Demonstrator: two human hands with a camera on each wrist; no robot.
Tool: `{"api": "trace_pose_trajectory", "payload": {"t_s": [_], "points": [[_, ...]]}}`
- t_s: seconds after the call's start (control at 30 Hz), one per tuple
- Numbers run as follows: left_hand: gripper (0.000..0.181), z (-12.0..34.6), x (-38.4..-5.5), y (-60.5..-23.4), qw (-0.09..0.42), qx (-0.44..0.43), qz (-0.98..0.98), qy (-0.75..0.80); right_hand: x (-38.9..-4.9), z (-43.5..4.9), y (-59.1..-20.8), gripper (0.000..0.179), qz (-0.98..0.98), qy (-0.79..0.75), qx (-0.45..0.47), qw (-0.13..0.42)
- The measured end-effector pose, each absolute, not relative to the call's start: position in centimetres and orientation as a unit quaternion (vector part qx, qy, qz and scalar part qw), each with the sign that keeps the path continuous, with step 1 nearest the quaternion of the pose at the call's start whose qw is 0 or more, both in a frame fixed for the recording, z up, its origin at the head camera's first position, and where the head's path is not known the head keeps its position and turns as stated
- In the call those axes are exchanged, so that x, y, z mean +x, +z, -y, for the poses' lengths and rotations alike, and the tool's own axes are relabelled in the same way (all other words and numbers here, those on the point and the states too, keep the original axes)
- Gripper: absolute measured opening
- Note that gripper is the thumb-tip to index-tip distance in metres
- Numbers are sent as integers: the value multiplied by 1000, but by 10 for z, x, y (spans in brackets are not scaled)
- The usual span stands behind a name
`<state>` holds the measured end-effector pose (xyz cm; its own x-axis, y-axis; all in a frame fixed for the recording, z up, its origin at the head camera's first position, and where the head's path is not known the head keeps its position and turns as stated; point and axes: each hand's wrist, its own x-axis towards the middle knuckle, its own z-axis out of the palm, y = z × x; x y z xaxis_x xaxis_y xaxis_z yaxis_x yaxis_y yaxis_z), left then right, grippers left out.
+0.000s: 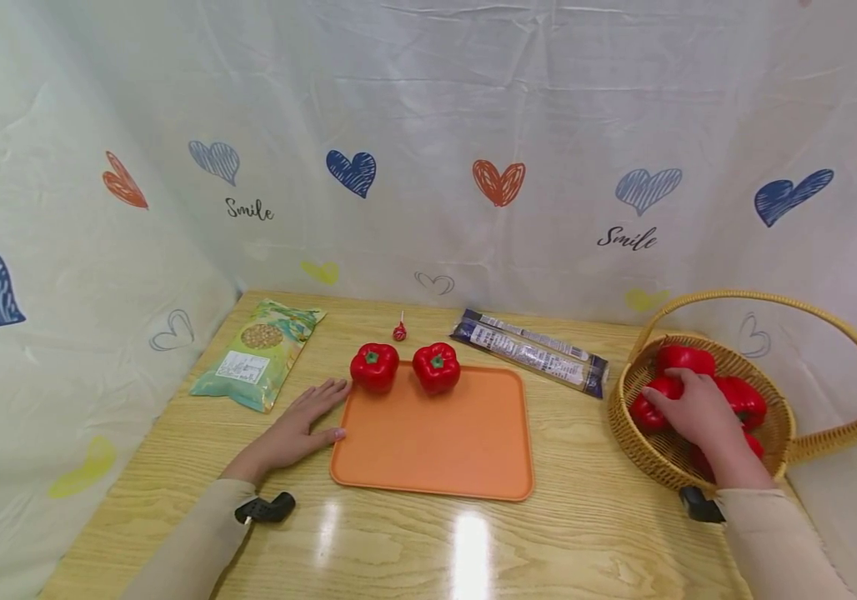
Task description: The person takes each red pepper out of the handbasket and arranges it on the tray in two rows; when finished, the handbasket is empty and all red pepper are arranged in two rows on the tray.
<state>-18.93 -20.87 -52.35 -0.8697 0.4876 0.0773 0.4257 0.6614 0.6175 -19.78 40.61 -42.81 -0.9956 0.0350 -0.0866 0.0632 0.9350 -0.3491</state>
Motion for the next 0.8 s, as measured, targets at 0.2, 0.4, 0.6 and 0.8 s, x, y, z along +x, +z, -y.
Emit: {"api": "trace_pose_trajectory", "payload": {"t_s": [0.2,0.4,0.6,0.8], "points": [[74,207,-189,-522,48,252,-908,330,-199,-405,-428,74,-982,-178,26,52],[74,207,-188,-521,46,251,-909,331,-198,-406,-428,73,-982,-180,16,59],[74,207,-189,-521,46,252,-909,330,-194,-404,-430,81,-984,-168,30,46],[74,207,-189,-521,46,252,-909,328,-193,-404,-430,85,-985,-162,36,43]]}}
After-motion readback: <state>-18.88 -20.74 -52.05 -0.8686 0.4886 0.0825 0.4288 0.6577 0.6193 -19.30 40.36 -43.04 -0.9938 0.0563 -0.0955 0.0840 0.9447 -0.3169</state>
